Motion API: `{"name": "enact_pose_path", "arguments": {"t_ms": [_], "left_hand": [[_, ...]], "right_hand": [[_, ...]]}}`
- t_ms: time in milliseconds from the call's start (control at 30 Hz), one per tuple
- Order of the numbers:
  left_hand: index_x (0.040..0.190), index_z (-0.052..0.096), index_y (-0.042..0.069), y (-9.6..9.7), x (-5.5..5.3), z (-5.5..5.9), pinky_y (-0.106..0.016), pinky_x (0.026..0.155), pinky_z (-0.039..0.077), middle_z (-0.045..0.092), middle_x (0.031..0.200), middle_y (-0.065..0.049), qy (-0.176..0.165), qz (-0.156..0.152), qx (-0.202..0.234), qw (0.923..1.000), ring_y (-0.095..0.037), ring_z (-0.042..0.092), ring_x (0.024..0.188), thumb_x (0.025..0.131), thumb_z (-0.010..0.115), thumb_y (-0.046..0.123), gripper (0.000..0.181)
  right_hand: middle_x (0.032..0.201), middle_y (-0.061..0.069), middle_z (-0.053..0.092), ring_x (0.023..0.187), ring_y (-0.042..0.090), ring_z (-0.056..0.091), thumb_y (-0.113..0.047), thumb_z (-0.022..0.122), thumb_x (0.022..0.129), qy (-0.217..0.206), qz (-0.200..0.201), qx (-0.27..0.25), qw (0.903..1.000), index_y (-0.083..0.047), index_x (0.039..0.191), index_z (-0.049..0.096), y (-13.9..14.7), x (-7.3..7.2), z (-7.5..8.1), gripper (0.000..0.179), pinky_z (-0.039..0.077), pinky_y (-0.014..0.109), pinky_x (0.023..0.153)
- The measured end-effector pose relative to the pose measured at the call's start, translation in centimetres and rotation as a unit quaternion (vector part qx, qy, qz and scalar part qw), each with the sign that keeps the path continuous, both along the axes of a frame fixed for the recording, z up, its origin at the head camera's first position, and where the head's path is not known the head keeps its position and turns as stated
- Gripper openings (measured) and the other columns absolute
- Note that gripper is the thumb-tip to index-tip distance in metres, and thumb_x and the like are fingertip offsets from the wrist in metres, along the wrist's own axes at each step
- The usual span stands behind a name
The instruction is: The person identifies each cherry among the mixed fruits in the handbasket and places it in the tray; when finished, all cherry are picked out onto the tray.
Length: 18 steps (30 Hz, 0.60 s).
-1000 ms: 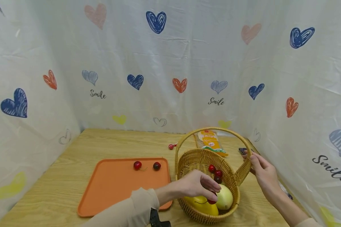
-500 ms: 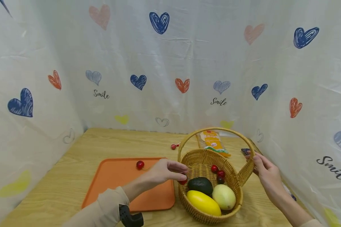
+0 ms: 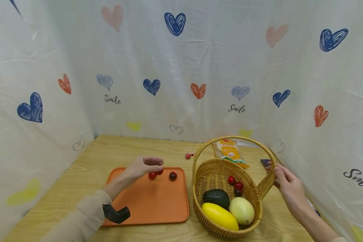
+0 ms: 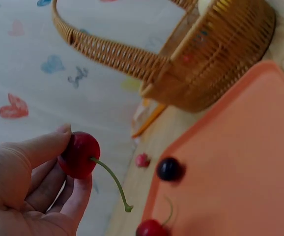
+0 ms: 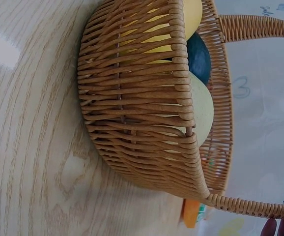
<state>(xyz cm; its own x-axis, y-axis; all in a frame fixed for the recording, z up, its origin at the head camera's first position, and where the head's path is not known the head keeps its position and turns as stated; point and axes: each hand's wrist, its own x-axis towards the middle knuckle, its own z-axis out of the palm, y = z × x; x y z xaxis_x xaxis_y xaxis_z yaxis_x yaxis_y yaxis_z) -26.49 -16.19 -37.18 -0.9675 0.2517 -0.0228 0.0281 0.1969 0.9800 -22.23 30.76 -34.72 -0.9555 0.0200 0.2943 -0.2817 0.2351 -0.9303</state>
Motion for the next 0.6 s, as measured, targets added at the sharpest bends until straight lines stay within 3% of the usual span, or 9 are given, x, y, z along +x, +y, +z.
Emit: {"name": "enact_pose_path", "arguments": {"t_ms": [167, 333, 467, 600], "left_hand": [[0.13, 0.055, 0.0, -4.2, -1.2, -0.9, -0.049, 0.102, 0.037, 0.058, 0.126, -0.016, 0.013, 0.054, -0.023, 0.9982, -0.026, 0.057, 0.111, 0.089, 0.068, 0.022, 0.049], [0.131, 0.051, -0.006, -7.8, -1.2, -1.4, -0.046, 0.095, 0.044, 0.056, 0.126, -0.021, 0.02, 0.105, -0.037, 0.9936, -0.02, 0.062, 0.102, 0.091, 0.066, 0.019, 0.05], [0.13, 0.05, -0.01, -9.6, -1.0, -2.0, -0.033, 0.088, 0.049, 0.055, 0.126, -0.024, 0.02, 0.123, -0.048, 0.991, -0.015, 0.063, 0.098, 0.09, 0.066, 0.016, 0.05], [0.128, 0.052, -0.011, -10.2, -1.0, -2.9, -0.029, 0.085, 0.051, 0.06, 0.12, -0.022, 0.023, 0.131, -0.069, 0.9887, -0.02, 0.063, 0.101, 0.089, 0.068, 0.015, 0.05]], "right_hand": [[0.108, -0.016, 0.063, 0.1, -0.007, 0.055, -0.034, 0.044, 0.1, 0.009, 0.0, 0.001, 1.0, -0.013, 0.128, 0.055, 0.1, 0.0, -0.1, 0.037, 0.047, 0.011, 0.077], [0.107, -0.018, 0.062, 0.101, -0.008, 0.054, -0.035, 0.044, 0.1, 0.003, 0.004, -0.003, 1.0, -0.012, 0.128, 0.056, 0.1, 0.1, 0.0, 0.038, 0.048, 0.012, 0.077], [0.107, -0.018, 0.061, 0.102, -0.008, 0.053, -0.036, 0.043, 0.1, 0.002, 0.006, 0.004, 1.0, -0.011, 0.127, 0.056, 0.0, 0.1, -0.1, 0.039, 0.048, 0.012, 0.078], [0.109, -0.019, 0.06, 0.102, -0.009, 0.053, -0.036, 0.043, 0.099, 0.002, 0.006, 0.002, 1.0, -0.009, 0.13, 0.054, 0.0, 0.1, -0.1, 0.042, 0.047, 0.011, 0.078]]}}
